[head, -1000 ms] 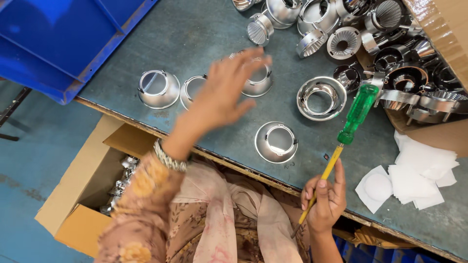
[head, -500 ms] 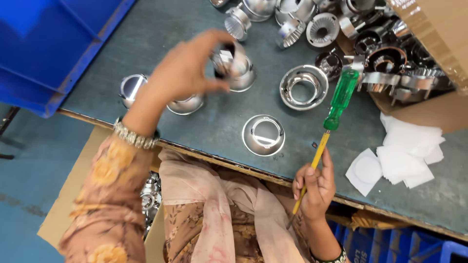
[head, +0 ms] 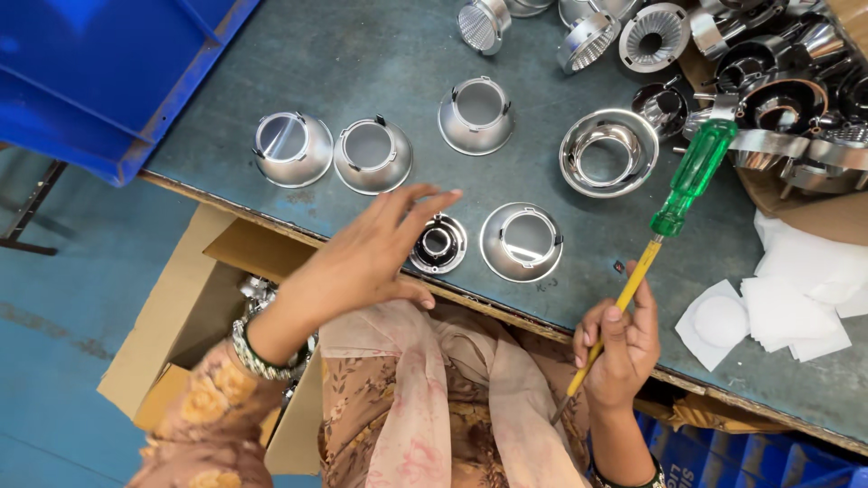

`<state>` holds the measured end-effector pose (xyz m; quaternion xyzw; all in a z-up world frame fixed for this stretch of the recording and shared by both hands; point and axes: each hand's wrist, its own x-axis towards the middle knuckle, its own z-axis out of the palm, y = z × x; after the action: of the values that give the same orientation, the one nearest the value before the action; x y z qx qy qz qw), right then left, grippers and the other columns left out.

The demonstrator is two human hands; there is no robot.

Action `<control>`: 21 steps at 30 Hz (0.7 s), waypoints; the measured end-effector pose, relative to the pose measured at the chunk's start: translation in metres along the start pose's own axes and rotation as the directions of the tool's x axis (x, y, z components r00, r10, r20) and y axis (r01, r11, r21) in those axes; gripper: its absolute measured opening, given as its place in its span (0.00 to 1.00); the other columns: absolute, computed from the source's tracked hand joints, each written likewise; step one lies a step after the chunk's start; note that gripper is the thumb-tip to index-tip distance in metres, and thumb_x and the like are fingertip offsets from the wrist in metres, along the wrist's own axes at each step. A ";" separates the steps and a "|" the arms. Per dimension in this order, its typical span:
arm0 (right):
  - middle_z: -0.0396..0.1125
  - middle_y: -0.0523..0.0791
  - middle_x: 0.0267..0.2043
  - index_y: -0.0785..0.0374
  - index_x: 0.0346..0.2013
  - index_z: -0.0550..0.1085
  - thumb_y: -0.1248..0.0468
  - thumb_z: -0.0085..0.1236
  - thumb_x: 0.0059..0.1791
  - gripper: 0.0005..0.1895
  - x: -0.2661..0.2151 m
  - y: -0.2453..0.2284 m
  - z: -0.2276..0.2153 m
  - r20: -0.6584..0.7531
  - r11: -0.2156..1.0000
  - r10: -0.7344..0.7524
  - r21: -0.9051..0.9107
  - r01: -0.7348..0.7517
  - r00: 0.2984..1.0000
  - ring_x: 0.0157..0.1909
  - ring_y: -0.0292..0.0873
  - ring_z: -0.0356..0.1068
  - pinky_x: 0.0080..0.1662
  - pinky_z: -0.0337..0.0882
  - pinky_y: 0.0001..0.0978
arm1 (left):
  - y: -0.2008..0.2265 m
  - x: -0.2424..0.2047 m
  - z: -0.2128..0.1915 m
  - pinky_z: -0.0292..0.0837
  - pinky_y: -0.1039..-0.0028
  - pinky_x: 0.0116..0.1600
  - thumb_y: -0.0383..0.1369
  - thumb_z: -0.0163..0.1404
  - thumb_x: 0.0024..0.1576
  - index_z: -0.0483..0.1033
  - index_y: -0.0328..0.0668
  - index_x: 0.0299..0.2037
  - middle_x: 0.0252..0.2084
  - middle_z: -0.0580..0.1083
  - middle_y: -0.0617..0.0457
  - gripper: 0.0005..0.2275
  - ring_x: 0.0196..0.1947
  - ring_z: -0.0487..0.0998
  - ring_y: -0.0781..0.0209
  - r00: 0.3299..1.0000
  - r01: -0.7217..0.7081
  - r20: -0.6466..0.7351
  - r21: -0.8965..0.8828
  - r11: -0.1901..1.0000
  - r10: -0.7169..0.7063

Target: The person assembles small metal parts by inserting a mesh insert into a metal housing and tapping it into place with a screwdriver. The person handles multiple units one at a time, placing finished assemblies into a cardboard box.

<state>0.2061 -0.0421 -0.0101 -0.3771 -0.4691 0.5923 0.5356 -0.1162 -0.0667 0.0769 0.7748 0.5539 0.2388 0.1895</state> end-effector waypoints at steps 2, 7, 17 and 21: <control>0.56 0.42 0.24 0.67 0.76 0.53 0.60 0.47 0.59 0.32 0.000 0.001 0.002 -0.009 1.000 -0.004 0.007 0.004 1.000 0.20 0.31 0.53 0.22 0.57 0.20 | 0.004 -0.007 0.016 0.61 0.53 0.63 0.46 0.68 0.35 0.56 0.42 0.71 0.65 0.64 0.42 0.50 0.63 0.66 0.41 0.988 0.056 -0.138 -0.050 0.997 -0.063; 0.65 0.45 0.33 0.67 0.75 0.54 0.71 0.53 0.55 0.34 0.004 0.003 0.011 -0.079 0.988 -0.020 -0.154 0.007 0.997 0.20 0.29 0.58 0.22 0.59 0.19 | 0.005 -0.009 0.052 0.51 0.55 0.67 0.52 0.66 0.45 0.64 0.45 0.68 0.59 0.72 0.51 0.42 0.61 0.71 0.53 0.906 0.314 -0.271 -0.080 0.946 -0.324; 0.62 0.60 0.68 0.70 0.74 0.52 0.80 0.58 0.46 0.43 0.034 -0.005 0.033 0.057 0.974 0.006 -0.228 0.008 0.998 0.29 0.31 0.69 0.32 0.74 0.22 | 0.018 0.046 0.054 0.48 0.49 0.72 0.51 0.65 0.48 0.67 0.45 0.66 0.60 0.72 0.52 0.37 0.62 0.72 0.55 0.968 -0.083 -0.246 -0.162 0.983 0.041; 0.63 0.60 0.68 0.70 0.74 0.51 0.80 0.58 0.46 0.44 0.039 -0.002 0.034 0.089 0.963 0.040 -0.268 -0.015 0.995 0.30 0.31 0.70 0.32 0.75 0.22 | 0.016 0.053 0.066 0.50 0.49 0.73 0.51 0.65 0.48 0.67 0.45 0.66 0.60 0.72 0.52 0.37 0.63 0.72 0.55 0.971 -0.089 -0.234 -0.198 0.976 0.041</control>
<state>0.1692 -0.0083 0.0034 -0.4240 -0.5639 0.5482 0.4492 -0.0512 -0.0235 0.0406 0.7359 0.5183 0.3890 0.1963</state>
